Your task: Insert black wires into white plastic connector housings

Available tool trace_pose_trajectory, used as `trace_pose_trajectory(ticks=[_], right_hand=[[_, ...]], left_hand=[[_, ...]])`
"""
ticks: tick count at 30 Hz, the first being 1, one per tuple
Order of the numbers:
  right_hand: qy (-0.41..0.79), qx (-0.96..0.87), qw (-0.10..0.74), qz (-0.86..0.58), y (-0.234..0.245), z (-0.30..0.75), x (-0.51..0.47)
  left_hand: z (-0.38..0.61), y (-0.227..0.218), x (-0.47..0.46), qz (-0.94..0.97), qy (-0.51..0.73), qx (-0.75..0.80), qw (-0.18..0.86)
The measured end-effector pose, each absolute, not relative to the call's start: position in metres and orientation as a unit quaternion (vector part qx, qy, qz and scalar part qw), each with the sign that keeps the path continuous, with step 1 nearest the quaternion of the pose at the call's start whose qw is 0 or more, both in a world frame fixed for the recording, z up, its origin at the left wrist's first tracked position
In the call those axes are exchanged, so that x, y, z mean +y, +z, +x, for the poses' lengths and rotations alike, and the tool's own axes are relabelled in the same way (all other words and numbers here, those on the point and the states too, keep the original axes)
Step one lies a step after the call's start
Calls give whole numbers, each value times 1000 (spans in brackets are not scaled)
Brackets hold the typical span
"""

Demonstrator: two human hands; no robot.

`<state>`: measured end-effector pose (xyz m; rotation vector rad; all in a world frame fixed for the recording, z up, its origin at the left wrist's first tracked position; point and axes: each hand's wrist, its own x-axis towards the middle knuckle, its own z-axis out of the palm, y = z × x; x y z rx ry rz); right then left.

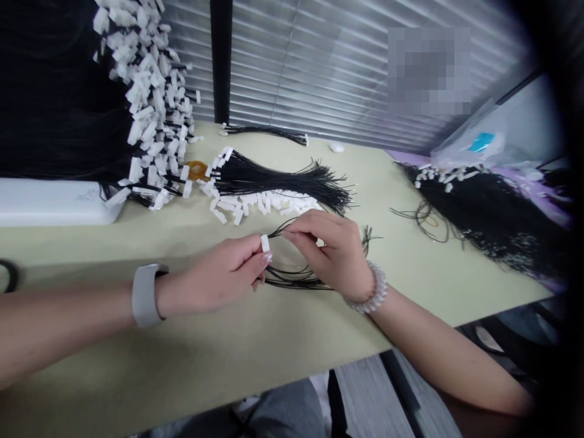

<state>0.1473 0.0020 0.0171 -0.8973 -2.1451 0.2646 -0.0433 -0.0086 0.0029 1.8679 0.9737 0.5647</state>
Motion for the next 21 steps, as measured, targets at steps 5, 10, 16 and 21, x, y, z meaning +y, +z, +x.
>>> trace_pose_trajectory(ticks=[5,10,16,21], right_hand=[[143,-831,367,-393,16,143,-2],[163,-823,377,-393,11,139,-3],[163,-823,376,-394,10,136,-4],[104,-802,422,-410,21,145,3]], left_hand=[[-43,6,-9,769,224,400,445],[-44,5,-10,773,219,403,438],[-44,5,-10,771,224,398,444],[-43,2,-8,667,275,416,553]])
